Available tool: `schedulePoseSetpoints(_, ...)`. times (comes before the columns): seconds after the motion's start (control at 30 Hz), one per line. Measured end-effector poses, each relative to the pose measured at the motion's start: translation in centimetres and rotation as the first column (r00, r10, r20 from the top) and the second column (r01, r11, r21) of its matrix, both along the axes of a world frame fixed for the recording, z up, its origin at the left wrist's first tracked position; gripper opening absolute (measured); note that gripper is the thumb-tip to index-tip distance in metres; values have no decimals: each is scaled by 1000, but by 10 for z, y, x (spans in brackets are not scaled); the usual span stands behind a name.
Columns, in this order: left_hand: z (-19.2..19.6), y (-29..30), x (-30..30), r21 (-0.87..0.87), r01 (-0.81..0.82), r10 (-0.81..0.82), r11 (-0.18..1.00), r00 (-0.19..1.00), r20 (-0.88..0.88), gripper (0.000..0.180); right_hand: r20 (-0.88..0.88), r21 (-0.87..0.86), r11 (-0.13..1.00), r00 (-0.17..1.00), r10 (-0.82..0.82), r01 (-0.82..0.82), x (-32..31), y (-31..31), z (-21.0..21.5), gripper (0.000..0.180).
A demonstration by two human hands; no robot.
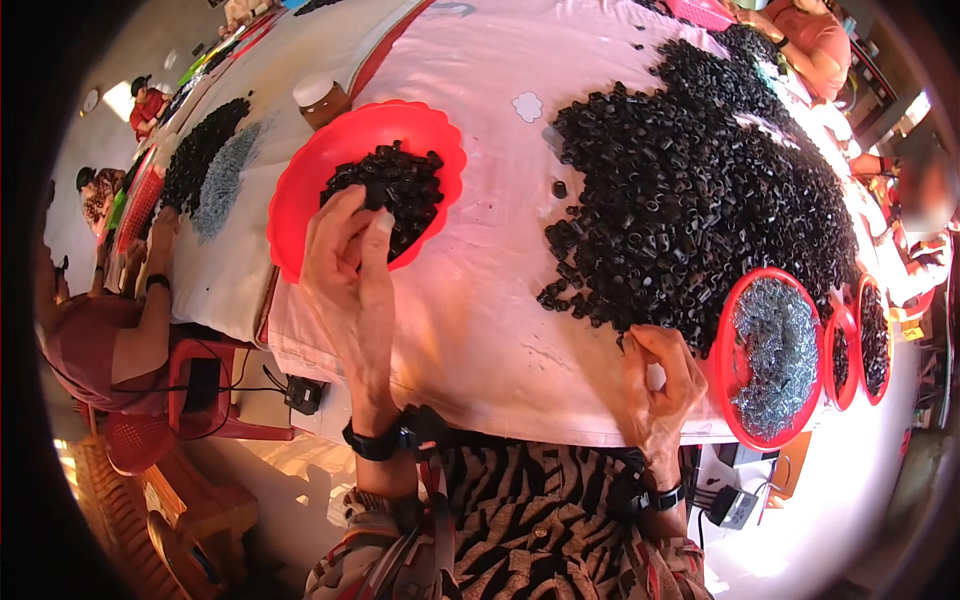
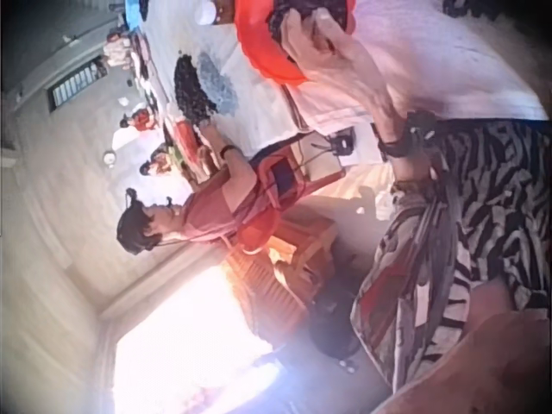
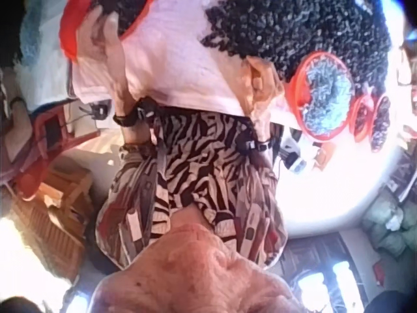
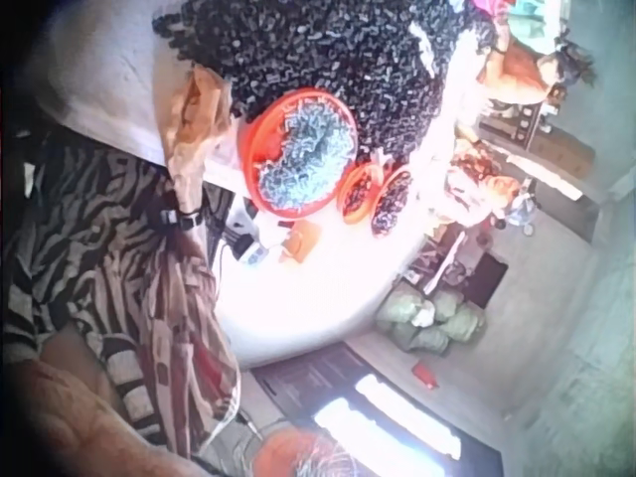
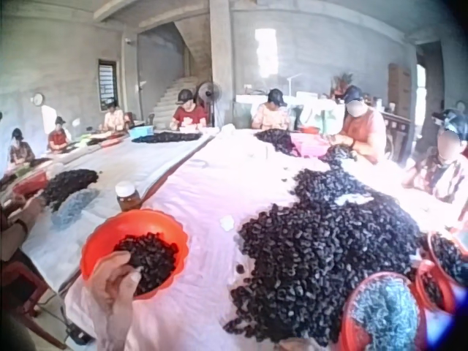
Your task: The recorder sorts small black shoe components, possibly eyelets or clips, at a table with other workers.
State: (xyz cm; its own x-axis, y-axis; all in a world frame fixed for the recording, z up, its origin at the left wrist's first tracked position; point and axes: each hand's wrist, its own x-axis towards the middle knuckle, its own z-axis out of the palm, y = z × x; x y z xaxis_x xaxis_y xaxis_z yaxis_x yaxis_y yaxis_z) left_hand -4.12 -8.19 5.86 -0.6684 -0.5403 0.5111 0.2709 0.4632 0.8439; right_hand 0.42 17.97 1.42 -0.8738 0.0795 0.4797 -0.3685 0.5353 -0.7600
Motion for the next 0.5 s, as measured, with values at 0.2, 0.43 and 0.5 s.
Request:
schedulePoseSetpoints(0.2, -21, 30, 15, -96, 306, -297, 947, 950, 99, 24, 87, -123, 989, 994, -70, 80, 1, 5, -1, 17)
schedulePoseSetpoints(0.43, -43, 83, 21, -380, 504, -450, 776, 864, 227, 30, 118, -203, 975, 990, -72, 95, 3, 5, -3, 14)
schedulePoseSetpoints(0.5, -43, 91, 24, -376, 560, -502, 738, 828, 250, 32, 115, -197, 975, 990, -81, 102, 2, 6, -5, 14)
